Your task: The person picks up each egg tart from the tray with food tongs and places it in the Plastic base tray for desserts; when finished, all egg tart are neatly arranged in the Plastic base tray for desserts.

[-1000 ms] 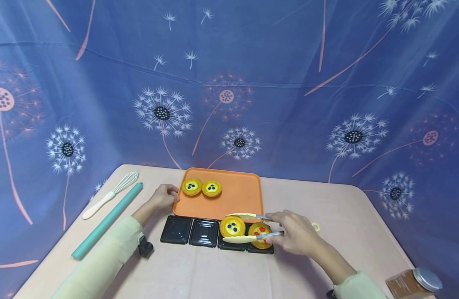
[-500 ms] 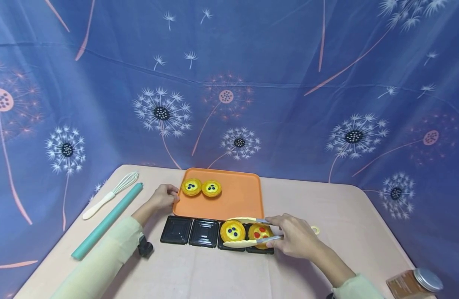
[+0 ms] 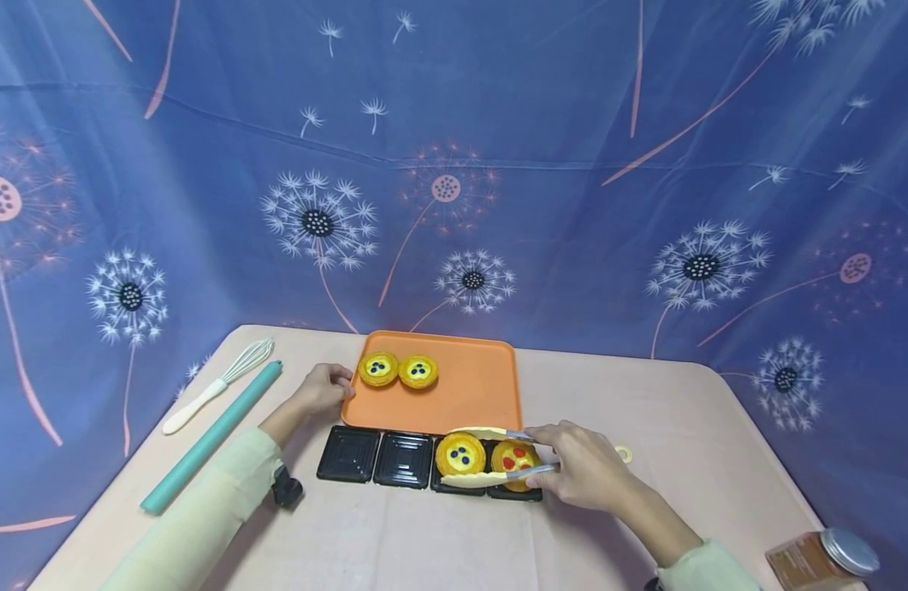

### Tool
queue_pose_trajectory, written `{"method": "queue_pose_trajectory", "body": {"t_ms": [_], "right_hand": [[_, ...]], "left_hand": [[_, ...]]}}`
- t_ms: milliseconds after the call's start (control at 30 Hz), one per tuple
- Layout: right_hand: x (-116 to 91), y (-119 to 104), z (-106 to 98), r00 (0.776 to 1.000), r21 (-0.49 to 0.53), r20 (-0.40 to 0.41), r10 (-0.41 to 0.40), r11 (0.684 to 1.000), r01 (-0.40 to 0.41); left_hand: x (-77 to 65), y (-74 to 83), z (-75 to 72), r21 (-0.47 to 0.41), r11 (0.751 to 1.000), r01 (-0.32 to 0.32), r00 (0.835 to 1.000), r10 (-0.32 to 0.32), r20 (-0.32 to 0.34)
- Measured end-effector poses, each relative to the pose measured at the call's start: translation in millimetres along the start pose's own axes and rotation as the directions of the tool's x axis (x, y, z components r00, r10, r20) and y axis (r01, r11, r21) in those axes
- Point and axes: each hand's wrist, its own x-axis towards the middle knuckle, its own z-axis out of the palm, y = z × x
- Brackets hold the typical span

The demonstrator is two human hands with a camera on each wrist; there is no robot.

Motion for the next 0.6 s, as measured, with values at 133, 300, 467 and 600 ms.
{"method": "queue_pose_trajectory", "body": {"t_ms": [133, 300, 467, 600], "right_hand": [[-1, -1, -1, 1.0, 0.009, 0.01, 0.023, 1.0, -0.023], [-2, -3, -6, 0.998, 0.026, 0.032, 0.055, 0.998, -0.056], [-1, -2, -11, 0.999, 0.058, 0.019, 0.05, 0.997, -0.051], [0, 0, -13, 0.999, 0.075, 0.005, 0.031, 0.997, -0.032]], "left_hand": [[0.2, 0.3, 0.4, 0.0, 1.0, 0.006, 1.0, -0.006, 0.002], [0.1, -0.3, 0.5, -0.004, 1.0, 0.008, 1.0, -0.008, 0.007], [0.2, 0.1, 0.3, -0.011, 1.0, 0.018, 1.0, -0.017, 0.005], [-0.2, 0.5, 0.1, -0.009, 1.0, 0.016, 1.0, -0.016, 0.004]]}}
